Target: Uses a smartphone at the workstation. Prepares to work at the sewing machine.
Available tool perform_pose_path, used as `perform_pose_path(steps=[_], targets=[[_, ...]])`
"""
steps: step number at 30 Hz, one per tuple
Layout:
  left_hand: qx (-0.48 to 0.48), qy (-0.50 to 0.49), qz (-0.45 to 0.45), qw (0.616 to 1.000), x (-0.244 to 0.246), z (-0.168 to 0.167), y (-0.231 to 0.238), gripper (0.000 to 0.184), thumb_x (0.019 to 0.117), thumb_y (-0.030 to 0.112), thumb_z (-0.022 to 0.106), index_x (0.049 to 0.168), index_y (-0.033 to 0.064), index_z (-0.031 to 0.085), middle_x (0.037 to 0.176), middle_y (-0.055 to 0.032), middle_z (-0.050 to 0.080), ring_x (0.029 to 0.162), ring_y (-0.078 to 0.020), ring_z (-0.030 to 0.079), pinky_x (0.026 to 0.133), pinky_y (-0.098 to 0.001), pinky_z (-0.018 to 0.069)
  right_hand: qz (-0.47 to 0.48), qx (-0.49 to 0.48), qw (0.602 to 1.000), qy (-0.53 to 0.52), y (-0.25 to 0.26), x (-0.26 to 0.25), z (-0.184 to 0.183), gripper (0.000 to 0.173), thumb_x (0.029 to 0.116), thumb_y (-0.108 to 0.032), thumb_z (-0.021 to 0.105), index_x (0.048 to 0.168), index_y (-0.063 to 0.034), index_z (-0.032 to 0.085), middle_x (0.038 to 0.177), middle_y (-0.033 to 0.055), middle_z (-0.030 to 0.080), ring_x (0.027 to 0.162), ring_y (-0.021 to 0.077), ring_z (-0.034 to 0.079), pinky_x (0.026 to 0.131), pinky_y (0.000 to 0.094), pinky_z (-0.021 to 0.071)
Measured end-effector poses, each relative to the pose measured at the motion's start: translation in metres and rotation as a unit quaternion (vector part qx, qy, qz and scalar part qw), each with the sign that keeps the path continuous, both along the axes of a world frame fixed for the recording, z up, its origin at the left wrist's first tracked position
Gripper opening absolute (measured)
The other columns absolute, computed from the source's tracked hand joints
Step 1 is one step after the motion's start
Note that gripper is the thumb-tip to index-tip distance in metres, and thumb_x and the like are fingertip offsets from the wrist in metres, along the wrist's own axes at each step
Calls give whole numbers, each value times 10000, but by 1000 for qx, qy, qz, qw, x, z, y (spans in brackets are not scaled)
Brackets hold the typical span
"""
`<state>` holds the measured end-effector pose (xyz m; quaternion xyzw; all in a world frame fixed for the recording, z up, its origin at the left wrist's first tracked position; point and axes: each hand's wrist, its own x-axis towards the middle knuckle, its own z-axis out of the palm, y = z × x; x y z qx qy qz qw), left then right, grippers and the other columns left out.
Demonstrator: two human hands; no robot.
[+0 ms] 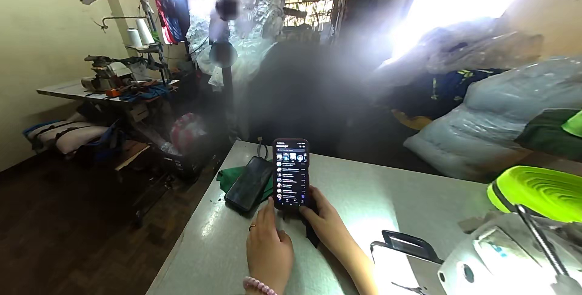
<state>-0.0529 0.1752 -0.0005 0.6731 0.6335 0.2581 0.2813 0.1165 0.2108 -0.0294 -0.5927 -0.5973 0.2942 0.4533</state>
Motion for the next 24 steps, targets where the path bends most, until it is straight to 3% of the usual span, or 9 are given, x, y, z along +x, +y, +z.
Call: perform_pose_path(steps=[12,17,20,22,24], targets=[[0,-10,1,1000,0,-1,1,701,906,84,584,1581,149,404,1542,-84,503,1293,-281,581,1031,-467,489,-1,-2,1000,7,0,0,0,551,903,-174,593,1438,-62,526,1338,97,636,1237,152,609,1059,357,494],[-12,-8,-3,1000,0,1,1,700,920,91,580,1589,162,387,1556,-77,487,1289,-272,583,1031,-460,491,-20,47,999,15,-3,-5,0,694,908,-198,613,1545,-65,370,1241,80,662,1093,127,668,951,317,563],[-8,-6,-1,1000,0,1,0,704,916,90,583,1589,155,386,1556,-74,489,1284,-270,587,1028,-457,491,-68,126,987,-70,-4,-7,-3,748,917,-301,603,1566,-33,347,1343,121,606,1200,204,612,1020,375,521],[-7,-4,1,1000,0,0,0,704,916,94,593,1587,153,390,1553,-73,493,1283,-263,588,1030,-453,490,-105,196,961,-162,-5,-9,-4,689,925,-356,586,1514,-22,458,1414,174,588,1284,325,571,1073,486,472],[-17,5,-1,1000,0,2,0,715,923,106,607,1597,162,372,1570,-70,474,1322,-270,562,1051,-465,476,-131,256,929,-235,-5,-12,-3,609,944,-423,563,1449,-81,573,1436,205,570,1305,400,551,1070,545,457]])
